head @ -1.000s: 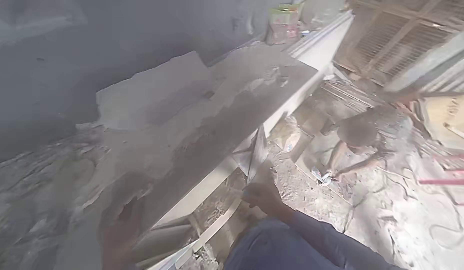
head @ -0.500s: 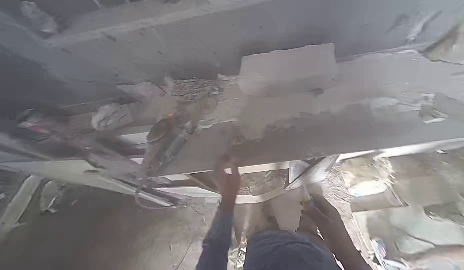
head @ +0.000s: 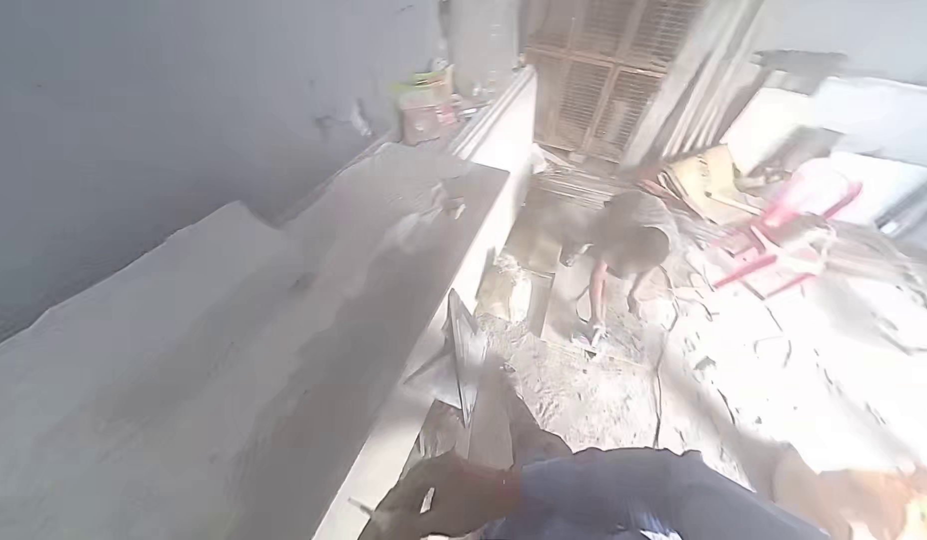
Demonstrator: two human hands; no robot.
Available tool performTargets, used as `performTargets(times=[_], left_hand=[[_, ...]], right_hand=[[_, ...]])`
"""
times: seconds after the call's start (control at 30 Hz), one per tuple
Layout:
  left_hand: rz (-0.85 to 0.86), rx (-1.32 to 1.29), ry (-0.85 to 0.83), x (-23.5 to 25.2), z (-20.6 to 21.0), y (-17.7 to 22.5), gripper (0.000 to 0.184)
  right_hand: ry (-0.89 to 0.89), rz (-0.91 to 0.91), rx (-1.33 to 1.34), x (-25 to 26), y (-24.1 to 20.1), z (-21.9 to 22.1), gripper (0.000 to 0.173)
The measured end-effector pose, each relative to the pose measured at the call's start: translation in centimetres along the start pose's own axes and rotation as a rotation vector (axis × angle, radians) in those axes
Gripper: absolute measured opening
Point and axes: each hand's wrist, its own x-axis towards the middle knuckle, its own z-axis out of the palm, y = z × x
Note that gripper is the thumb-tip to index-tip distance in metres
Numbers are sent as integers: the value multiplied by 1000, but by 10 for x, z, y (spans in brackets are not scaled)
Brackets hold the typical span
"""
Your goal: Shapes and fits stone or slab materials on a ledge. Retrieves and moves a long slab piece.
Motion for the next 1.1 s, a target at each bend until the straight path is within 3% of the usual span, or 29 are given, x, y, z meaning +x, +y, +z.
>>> performTargets(times=[0.1, 0.17, 0.27, 0.33, 0.4, 0.5, 0.63, 0.67, 0.77, 0.83, 0.97, 1.1], left_hand=[[-30, 113, 84, 7, -1, -9, 34], [-86, 157, 38, 17, 6, 11, 34], [-242, 182, 96, 33, 27, 37, 33], [-227, 167, 102, 41, 38, 41, 33], [-198, 142, 69, 45, 48, 42, 31], [-180, 190, 35, 53, 65, 47, 30], [-224, 283, 27, 64, 84, 53, 28], [-243, 296, 40, 68, 90, 56, 28], [-309, 351, 139, 87, 115, 67, 26], [-363, 334, 230, 100, 137, 77, 25], [-365, 324, 234, 120, 167, 76, 24], [-361, 424, 175, 136, 183, 79, 26]], right_hand=[[-6, -114, -40, 4, 27, -1, 28], [60, -311, 9, 23, 96, 8, 30], [114, -49, 217, 25, 121, -7, 44], [192, 129, 472, 26, 119, -30, 50], [309, 140, 622, 25, 124, -62, 57], [503, 46, 590, 37, 130, -140, 72], [418, -124, 410, 77, 153, -274, 118], [393, -93, 367, 89, 155, -304, 115], [318, 93, 262, 123, 156, -375, 83], [256, 194, 259, 140, 159, -403, 81], [250, 246, 227, 155, 143, -416, 59], [218, 181, 148, 157, 142, -420, 66]])
